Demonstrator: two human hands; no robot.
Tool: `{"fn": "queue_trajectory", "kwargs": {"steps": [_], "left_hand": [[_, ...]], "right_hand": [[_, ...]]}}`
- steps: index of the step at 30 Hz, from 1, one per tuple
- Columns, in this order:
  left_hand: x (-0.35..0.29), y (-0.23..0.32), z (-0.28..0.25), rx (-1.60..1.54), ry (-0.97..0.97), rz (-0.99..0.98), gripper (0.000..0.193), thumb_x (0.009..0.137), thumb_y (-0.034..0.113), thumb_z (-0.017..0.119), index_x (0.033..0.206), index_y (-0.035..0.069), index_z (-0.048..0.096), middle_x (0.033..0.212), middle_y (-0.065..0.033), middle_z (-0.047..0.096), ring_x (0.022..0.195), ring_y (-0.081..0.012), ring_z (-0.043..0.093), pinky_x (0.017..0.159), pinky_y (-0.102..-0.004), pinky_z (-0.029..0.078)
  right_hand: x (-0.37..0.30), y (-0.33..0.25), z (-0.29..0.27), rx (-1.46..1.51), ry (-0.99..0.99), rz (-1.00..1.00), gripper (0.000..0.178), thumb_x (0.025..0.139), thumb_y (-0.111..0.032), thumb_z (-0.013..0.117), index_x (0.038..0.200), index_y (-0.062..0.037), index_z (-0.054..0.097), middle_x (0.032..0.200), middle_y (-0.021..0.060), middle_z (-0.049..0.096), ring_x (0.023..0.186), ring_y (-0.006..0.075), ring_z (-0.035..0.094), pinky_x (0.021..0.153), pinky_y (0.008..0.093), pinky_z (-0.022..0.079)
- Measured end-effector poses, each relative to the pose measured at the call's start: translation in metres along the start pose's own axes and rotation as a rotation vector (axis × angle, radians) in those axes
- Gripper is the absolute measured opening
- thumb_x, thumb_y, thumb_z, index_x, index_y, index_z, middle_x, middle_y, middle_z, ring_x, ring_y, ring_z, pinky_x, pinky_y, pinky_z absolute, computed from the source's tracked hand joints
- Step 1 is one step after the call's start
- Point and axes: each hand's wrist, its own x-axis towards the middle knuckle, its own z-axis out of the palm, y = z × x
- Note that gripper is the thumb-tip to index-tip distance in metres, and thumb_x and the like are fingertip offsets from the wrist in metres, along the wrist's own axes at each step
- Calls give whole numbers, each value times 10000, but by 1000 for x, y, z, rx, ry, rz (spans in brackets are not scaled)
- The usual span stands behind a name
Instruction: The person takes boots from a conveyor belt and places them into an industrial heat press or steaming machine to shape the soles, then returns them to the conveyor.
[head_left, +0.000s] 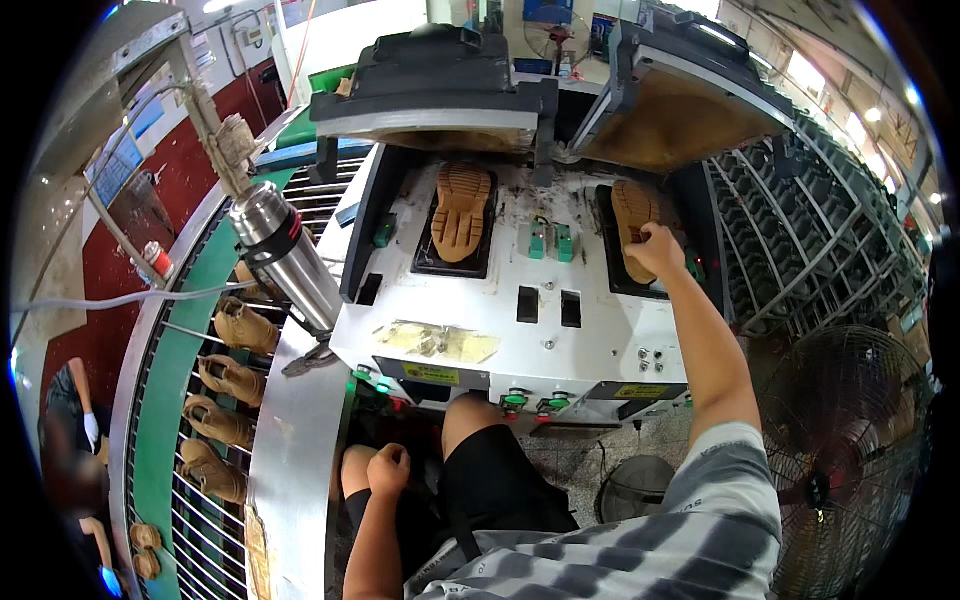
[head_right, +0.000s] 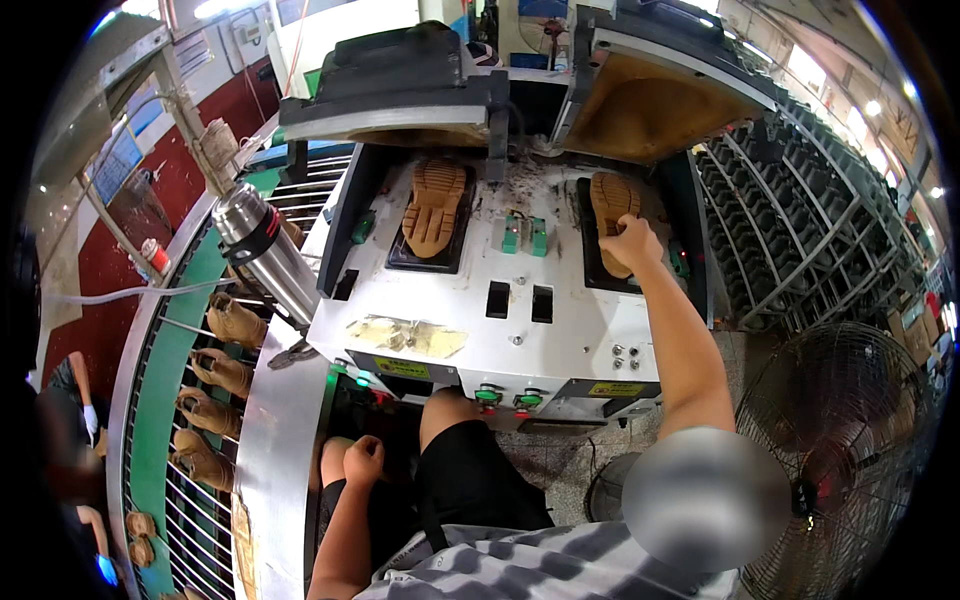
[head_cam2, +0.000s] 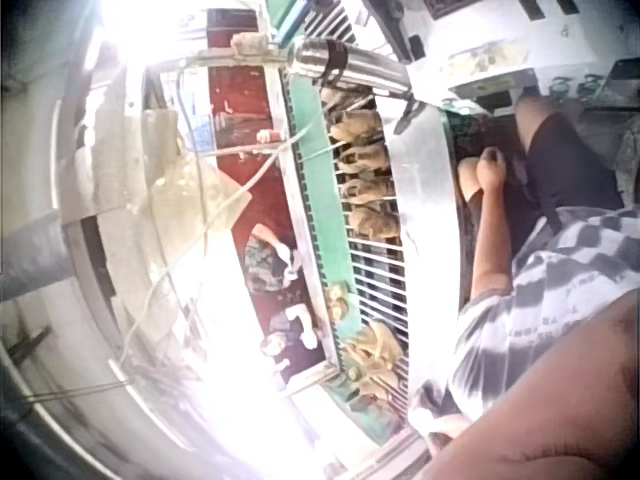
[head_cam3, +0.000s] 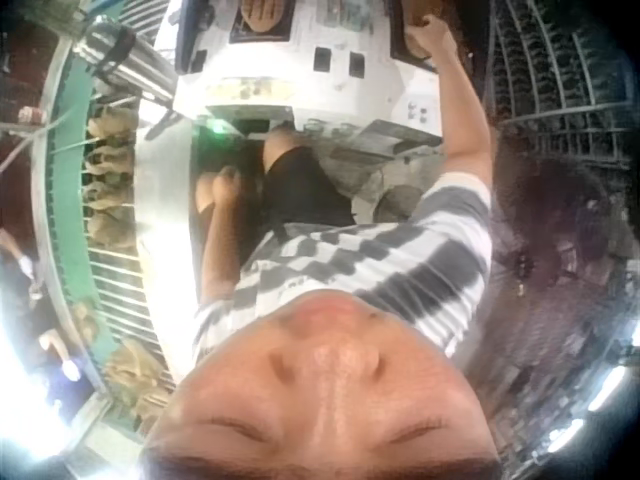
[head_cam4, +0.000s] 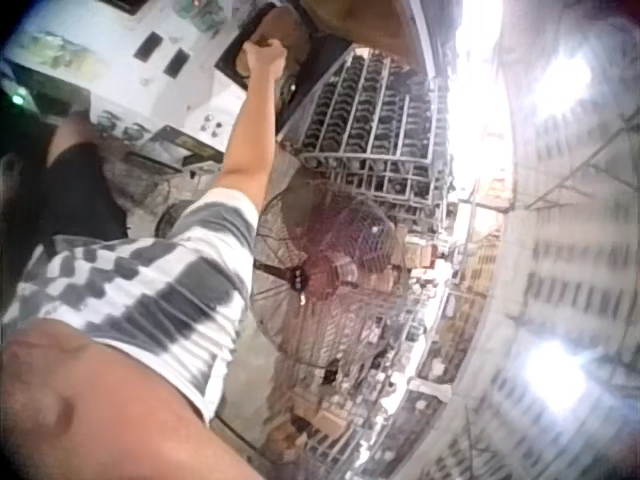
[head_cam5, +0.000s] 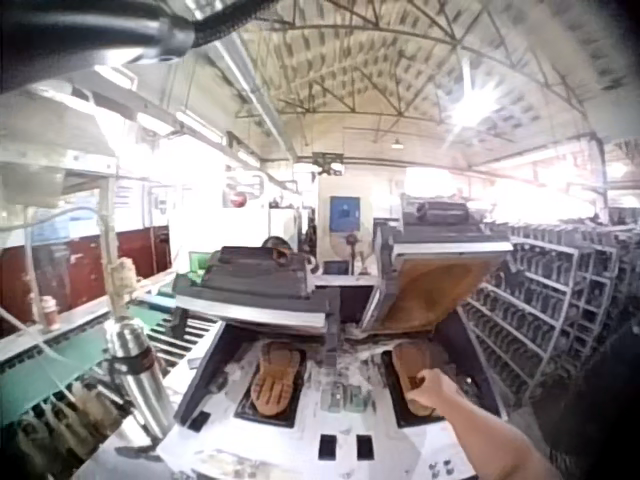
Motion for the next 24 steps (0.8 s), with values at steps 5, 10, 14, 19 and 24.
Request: {"fn": "queue_trajectory", "kwargs": {"steps": [5, 10, 14, 19, 24], "left_hand": [[-7, 3, 0, 88, -11, 16, 114, 799, 183, 669, 841, 80, 694, 759, -120, 687, 720, -304, 679, 663, -397, 533], [4, 8, 20, -91, 27, -42, 135, 811, 175, 659, 872, 62, 701, 779, -142, 690, 745, -315, 685, 689, -384, 540], [0, 64, 50, -215, -113, 13, 164, 838, 158, 644, 915, 24, 698, 851, -194, 686, 798, -336, 689, 705, -384, 541], [2, 172, 108, -302, -590, 478, 214, 879, 225, 576, 900, 38, 679, 824, -196, 663, 771, -376, 644, 701, -442, 511], [19, 228, 166, -211, -581, 578, 204, 886, 181, 529, 863, 27, 661, 812, -234, 639, 781, -437, 607, 722, -518, 475]], "right_hand": [[7, -7, -13, -22, -243, 27, 677, 674, -431, 749, 1254, -111, 609, 1394, 140, 504, 1214, 317, 532, 973, 419, 455], [-8, 36, 23, 7, 90, -221, 601, 825, -456, 656, 1285, -77, 587, 1395, 134, 500, 1279, 330, 459, 1046, 413, 388], [-85, 68, 9, 322, 234, -338, 427, 896, -250, 640, 1253, -24, 580, 1309, 182, 546, 1205, 329, 513, 1015, 395, 403], [-233, 210, 77, 983, 768, 671, 258, 938, -260, 542, 982, -6, 555, 950, 86, 565, 822, 210, 565, 760, 317, 463], [-235, 242, 73, 1814, 364, 1085, 382, 891, -431, 564, 713, -157, 367, 618, -6, 372, 539, 145, 379, 528, 292, 338]]}}
